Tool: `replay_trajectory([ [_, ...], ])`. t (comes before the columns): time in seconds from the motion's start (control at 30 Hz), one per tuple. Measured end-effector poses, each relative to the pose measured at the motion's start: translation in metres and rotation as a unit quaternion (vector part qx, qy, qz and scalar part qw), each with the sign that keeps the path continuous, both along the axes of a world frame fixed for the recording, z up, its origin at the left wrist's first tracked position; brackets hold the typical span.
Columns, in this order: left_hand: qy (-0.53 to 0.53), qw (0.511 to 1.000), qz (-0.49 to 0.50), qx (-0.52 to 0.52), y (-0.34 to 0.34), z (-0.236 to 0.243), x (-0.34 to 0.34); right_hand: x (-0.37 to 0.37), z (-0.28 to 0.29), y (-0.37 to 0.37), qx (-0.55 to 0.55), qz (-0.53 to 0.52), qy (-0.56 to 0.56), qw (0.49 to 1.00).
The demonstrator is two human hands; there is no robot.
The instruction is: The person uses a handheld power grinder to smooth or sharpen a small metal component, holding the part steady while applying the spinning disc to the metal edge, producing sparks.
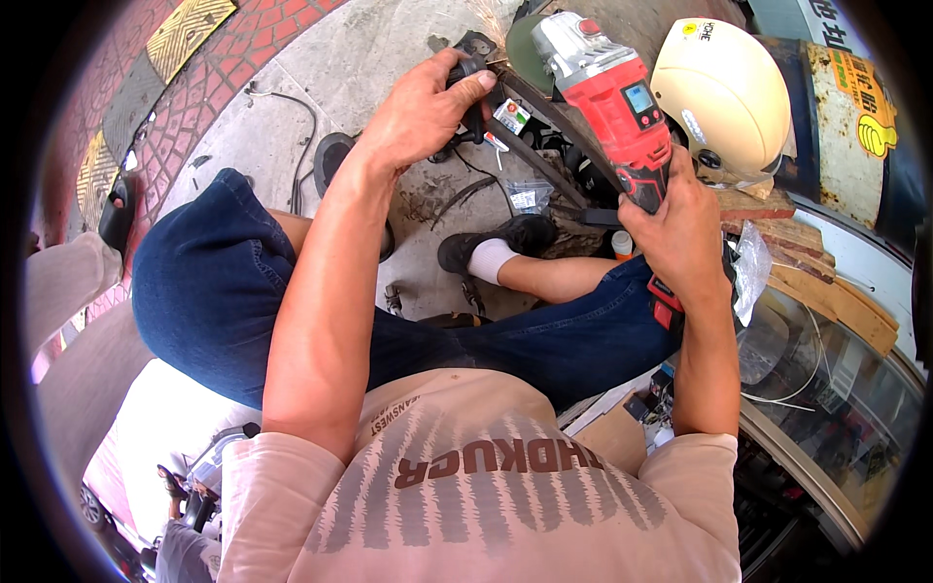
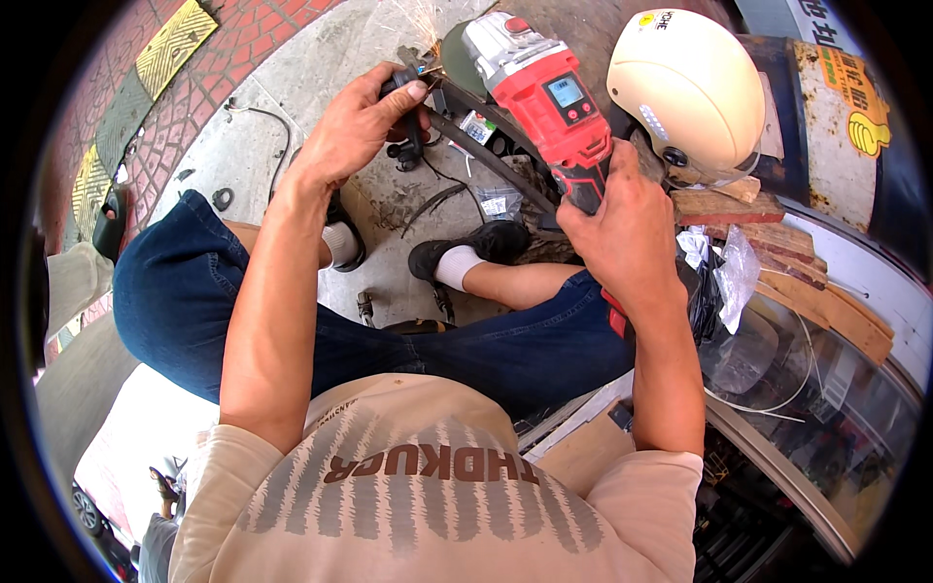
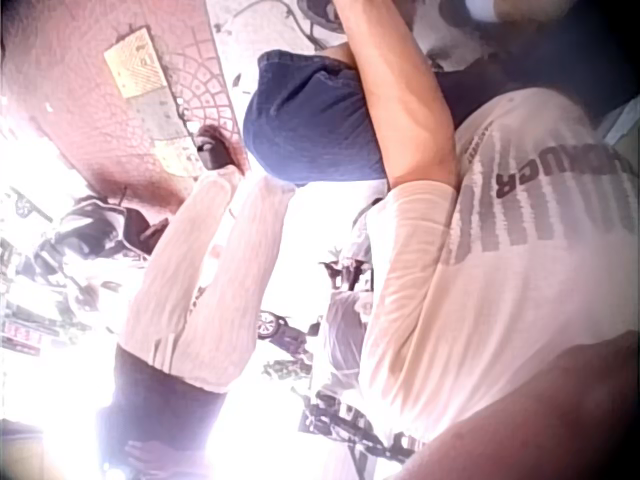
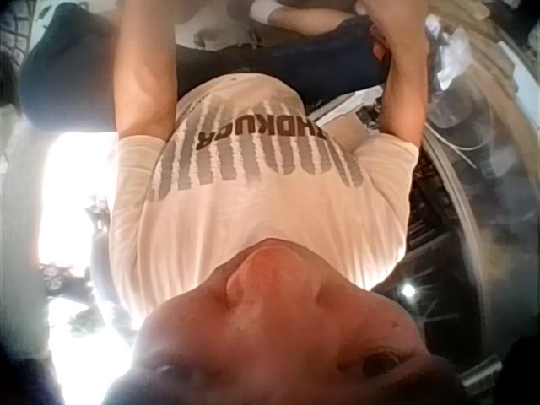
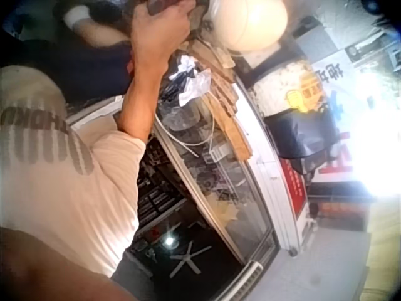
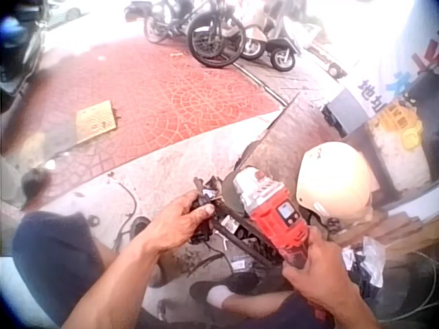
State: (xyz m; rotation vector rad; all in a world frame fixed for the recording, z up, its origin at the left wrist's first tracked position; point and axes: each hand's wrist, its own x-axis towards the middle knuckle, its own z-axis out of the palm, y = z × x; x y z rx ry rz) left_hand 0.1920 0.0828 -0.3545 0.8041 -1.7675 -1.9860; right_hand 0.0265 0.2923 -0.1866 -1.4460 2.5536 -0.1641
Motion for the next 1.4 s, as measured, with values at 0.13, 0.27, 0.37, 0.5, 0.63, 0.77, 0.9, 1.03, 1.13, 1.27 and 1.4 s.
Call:
replay_trajectory([
  [0.13,0.01,1.0,0.002,0.023,0.001,0.001,0.001,0.0,0.001,-0.002,0.022,-0.017,-0.008,1.0],
  [0.27,-0.002,1.0,-0.001,0.016,0.0,-0.001,0.0,-0.001,0.0,-0.001,0.006,0.002,0.011,1.0],
  [0.37,0.007,1.0,0.005,0.019,0.001,0.001,0.001,-0.002,-0.002,0.0,-0.01,0.02,0.011,1.0],
  [0.5,0.009,0.999,0.004,0.039,0.002,0.002,0.0,-0.003,-0.001,-0.002,0.001,0.006,0.009,1.0],
  [0.63,0.012,1.0,-0.014,0.012,0.0,-0.002,0.0,0.0,0.001,-0.002,-0.009,0.024,0.014,1.0],
  [0.77,0.01,1.0,-0.009,-0.005,0.0,-0.004,0.0,-0.002,0.0,-0.003,0.009,0.0,0.008,1.0],
  [0.9,-0.014,0.999,-0.006,-0.03,0.001,0.006,0.001,-0.003,0.0,0.0,-0.004,0.018,0.017,1.0],
  [1.03,0.004,1.0,-0.003,0.016,0.001,0.0,0.002,0.002,0.006,-0.005,0.02,-0.01,-0.007,1.0],
  [1.13,0.0,1.0,0.005,0.025,0.002,0.003,0.0,0.0,0.004,-0.003,0.004,0.007,0.005,1.0],
  [1.27,0.002,1.0,0.006,0.023,0.003,0.006,0.001,-0.002,0.001,-0.002,0.0,0.01,0.013,1.0],
  [1.4,-0.004,1.0,0.008,0.018,0.003,0.005,0.0,-0.001,0.0,-0.002,0.0,0.009,0.008,1.0],
])
